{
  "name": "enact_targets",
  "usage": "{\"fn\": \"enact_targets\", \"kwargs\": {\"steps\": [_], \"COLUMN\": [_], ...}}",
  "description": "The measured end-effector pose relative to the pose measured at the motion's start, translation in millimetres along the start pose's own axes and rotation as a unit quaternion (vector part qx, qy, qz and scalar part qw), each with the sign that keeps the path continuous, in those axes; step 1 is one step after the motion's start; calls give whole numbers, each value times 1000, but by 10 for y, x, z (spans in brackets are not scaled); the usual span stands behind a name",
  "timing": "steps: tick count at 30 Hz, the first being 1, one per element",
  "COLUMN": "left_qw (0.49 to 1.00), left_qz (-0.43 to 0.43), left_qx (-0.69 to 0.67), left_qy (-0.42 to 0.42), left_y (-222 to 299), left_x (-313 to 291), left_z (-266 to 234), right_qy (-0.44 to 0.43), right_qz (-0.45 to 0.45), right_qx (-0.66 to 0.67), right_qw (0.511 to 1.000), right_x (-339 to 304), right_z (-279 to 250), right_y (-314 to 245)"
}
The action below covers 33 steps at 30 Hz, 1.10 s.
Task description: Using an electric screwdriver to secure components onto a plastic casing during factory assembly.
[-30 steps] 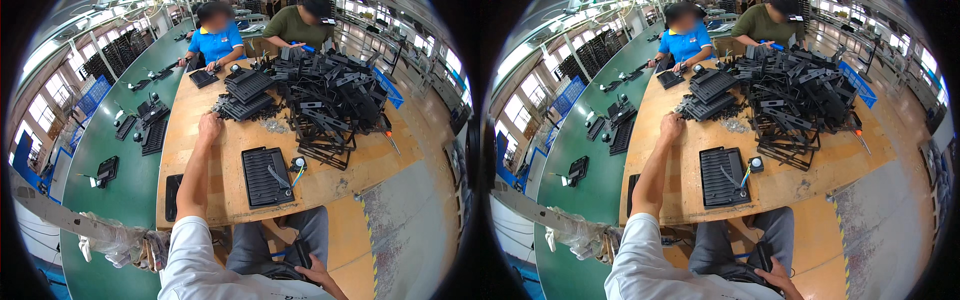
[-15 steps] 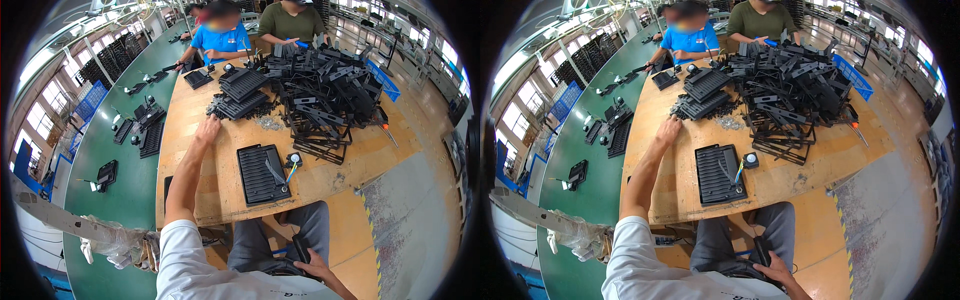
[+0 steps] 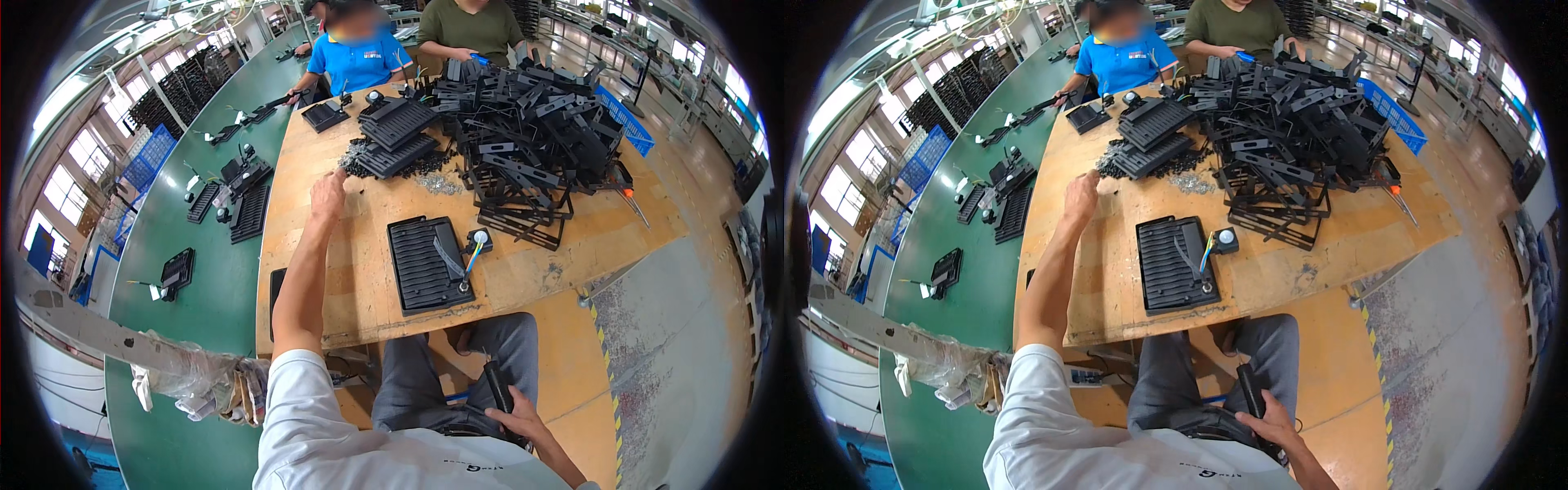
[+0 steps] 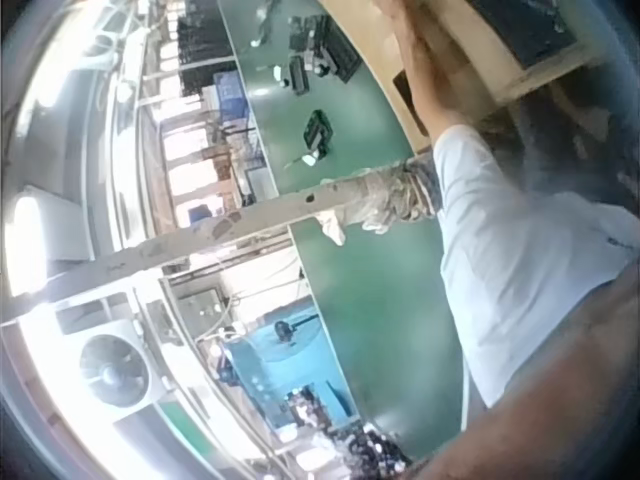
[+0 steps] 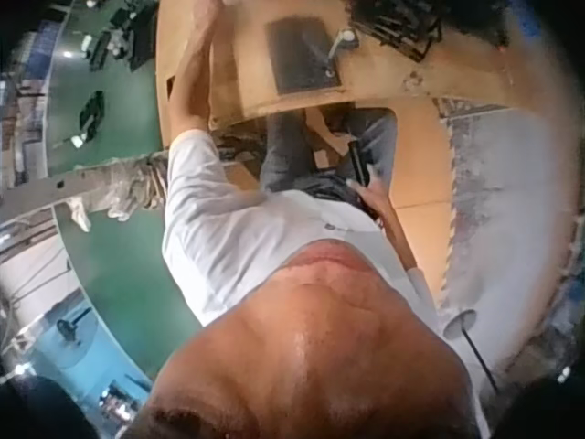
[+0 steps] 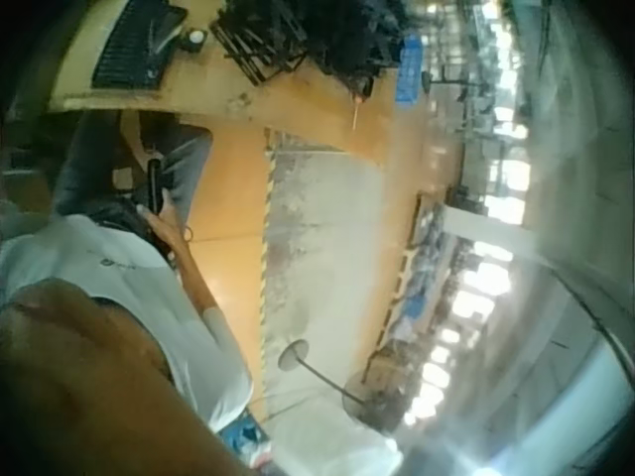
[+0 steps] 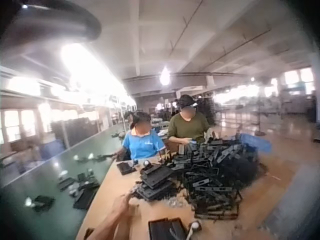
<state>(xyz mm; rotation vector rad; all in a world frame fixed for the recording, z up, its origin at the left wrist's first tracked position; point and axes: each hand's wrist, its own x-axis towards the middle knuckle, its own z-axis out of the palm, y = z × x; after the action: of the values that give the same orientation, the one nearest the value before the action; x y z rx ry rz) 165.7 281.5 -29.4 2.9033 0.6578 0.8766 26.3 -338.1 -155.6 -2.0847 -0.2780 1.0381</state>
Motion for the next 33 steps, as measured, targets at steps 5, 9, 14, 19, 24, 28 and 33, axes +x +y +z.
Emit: {"fn": "enact_targets", "kwargs": {"steps": [5,9,14,19,24,28,33], "left_qw": [985,786,667,551,451,433,433], "left_qz": [-75,-229,-177,-199,-284,-276,-263], "left_qx": [-145,-570,-724,-810,-843,-852,-852], "left_qy": [63,76,6,-20,-65,-102,-134], "left_y": [23,171,1040,1725,1943,1923,1926], "left_x": [-69,-289,-1141,-2076,-2433,-2508,-2542], "left_z": [-37,-310,-1072,-1174,-1144,-1117,-1103], "right_qy": [-10,-69,-127,-129,-157,-158,-148], "right_qz": [-12,-63,-149,-272,-241,-239,-235], "right_qx": [51,158,271,224,181,168,151], "right_qw": [999,983,942,927,940,943,949], "right_x": [-190,-385,-657,-441,-292,-313,-301], "right_z": [-80,-165,-368,-269,-111,-67,-50], "right_y": [-252,-416,-938,-1496,-1601,-1610,-1580]}}
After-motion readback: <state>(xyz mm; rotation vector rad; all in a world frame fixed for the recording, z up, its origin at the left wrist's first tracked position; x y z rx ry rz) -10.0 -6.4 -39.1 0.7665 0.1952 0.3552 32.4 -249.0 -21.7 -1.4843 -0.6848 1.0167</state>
